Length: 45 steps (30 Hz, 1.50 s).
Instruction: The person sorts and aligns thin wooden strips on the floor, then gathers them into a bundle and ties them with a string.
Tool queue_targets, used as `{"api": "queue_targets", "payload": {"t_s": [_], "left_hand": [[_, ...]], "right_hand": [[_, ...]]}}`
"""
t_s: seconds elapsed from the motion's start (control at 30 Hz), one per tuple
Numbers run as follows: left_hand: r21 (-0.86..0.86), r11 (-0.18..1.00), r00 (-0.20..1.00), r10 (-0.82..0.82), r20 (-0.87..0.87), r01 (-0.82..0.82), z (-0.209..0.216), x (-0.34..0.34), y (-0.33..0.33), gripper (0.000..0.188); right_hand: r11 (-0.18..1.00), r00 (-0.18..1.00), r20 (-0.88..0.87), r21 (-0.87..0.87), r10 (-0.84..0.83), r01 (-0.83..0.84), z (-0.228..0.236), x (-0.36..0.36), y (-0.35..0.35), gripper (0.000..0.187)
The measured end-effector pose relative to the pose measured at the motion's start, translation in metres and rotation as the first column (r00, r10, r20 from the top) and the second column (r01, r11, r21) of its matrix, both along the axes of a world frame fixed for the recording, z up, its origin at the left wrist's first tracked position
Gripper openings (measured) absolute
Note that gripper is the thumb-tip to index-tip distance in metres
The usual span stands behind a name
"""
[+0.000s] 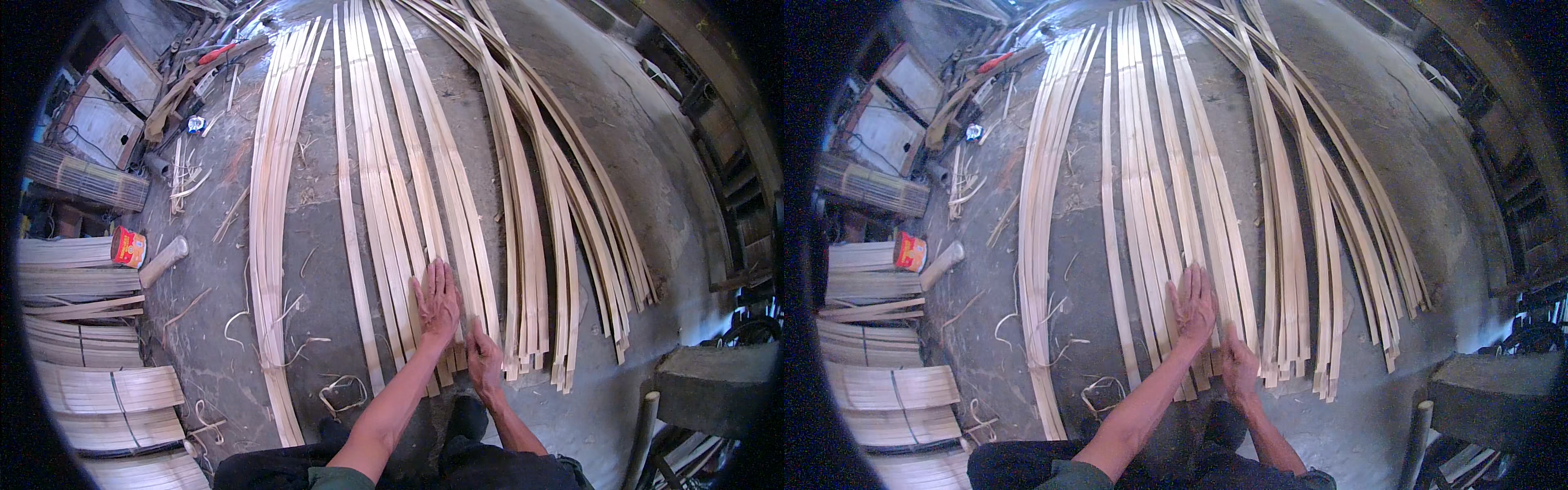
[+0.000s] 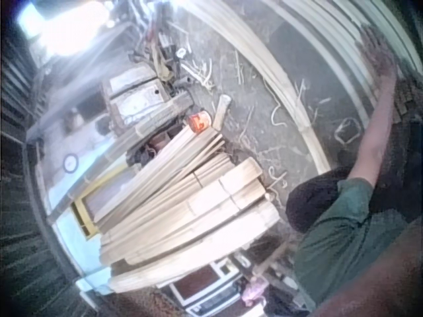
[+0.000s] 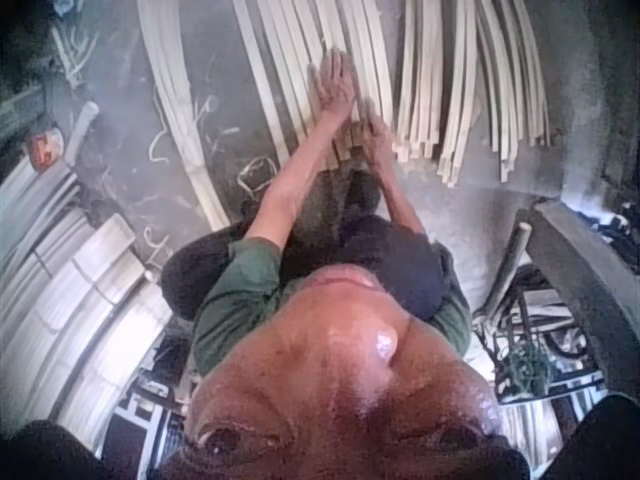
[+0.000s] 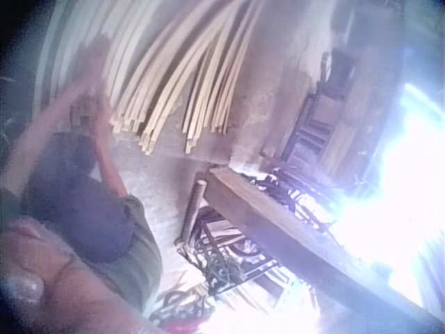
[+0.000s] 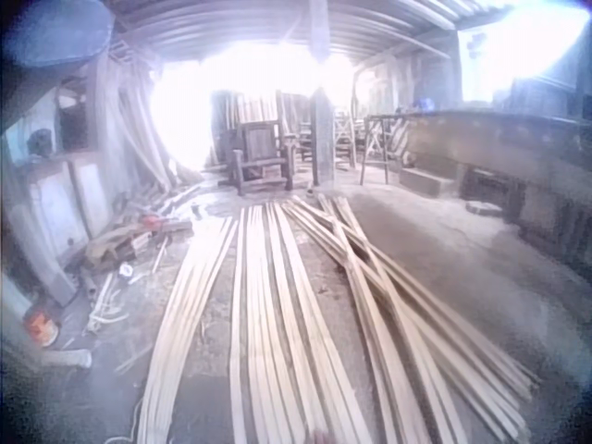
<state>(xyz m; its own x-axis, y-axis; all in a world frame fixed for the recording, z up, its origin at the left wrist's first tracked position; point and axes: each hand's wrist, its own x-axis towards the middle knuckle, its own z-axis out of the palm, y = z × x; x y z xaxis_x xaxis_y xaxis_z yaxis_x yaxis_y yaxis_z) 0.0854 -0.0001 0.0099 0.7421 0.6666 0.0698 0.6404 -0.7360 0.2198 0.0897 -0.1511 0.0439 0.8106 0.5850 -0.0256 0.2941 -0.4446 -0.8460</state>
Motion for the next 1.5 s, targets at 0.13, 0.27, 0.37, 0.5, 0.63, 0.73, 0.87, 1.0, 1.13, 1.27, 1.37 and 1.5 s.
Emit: {"api": "queue_targets", "payload": {"t_s": [0.13,0.27,0.37,0.5,0.63,0.73,0.87,1.0,1.13,1.27,1.37,1.5], "left_hand": [[-0.029,1.000,1.000,-0.010,0.009,0.010,0.000,0.000,0.001,0.061],[-0.027,1.000,1.000,-0.010,0.010,0.010,0.003,-0.001,-0.001,0.061],[0.002,1.000,1.000,-0.011,-0.021,0.011,0.005,0.000,0.000,0.061],[-0.041,0.999,0.997,-0.012,0.076,0.015,0.004,-0.002,0.001,0.060],[-0.086,0.996,0.993,-0.004,0.115,0.014,0.004,-0.004,0.001,0.058],[-0.126,0.992,0.991,0.005,0.137,0.013,0.005,-0.005,0.005,0.056],[-0.167,0.986,0.983,0.012,0.184,0.019,0.006,-0.001,0.007,0.057],[-0.177,0.984,0.986,-0.006,0.165,0.035,0.008,-0.003,0.004,0.061],[-0.177,0.984,0.989,-0.002,0.151,0.029,0.008,-0.002,0.003,0.060],[-0.180,0.983,0.993,-0.006,0.119,0.028,0.010,-0.001,0.003,0.061],[-0.183,0.983,0.995,-0.001,0.103,0.020,0.010,-0.001,0.002,0.061],[-0.113,0.994,0.987,0.007,0.159,0.011,0.007,-0.002,0.002,0.057]], "right_hand": [[0.988,0.995,0.082,-0.144,0.062,-0.049,-0.002,0.004,-0.007,0.042],[0.982,0.999,0.004,-0.184,0.041,-0.039,-0.005,0.001,-0.014,0.040],[0.981,0.997,-0.080,-0.188,0.022,-0.036,-0.001,-0.001,-0.013,0.039],[1.000,0.997,-0.079,0.016,-0.007,0.008,-0.002,-0.003,-0.006,0.041],[0.999,0.991,-0.130,0.031,-0.029,0.033,0.005,-0.006,-0.004,0.043],[0.999,0.999,-0.042,-0.027,-0.022,0.021,0.009,-0.005,-0.004,0.044],[0.963,0.988,0.129,-0.265,0.082,-0.045,0.007,0.005,-0.005,0.041],[0.942,0.977,0.174,-0.331,0.124,-0.060,0.003,0.006,-0.005,0.039],[0.919,0.969,0.194,-0.388,0.152,-0.067,0.007,0.009,-0.002,0.038],[0.895,0.968,0.173,-0.436,0.180,-0.088,0.010,0.014,-0.004,0.037],[0.833,0.970,0.135,-0.545,0.204,-0.099,0.025,0.018,-0.003,0.036],[0.830,0.931,0.254,-0.552,0.263,-0.084,0.026,0.020,-0.002,0.036]]}}
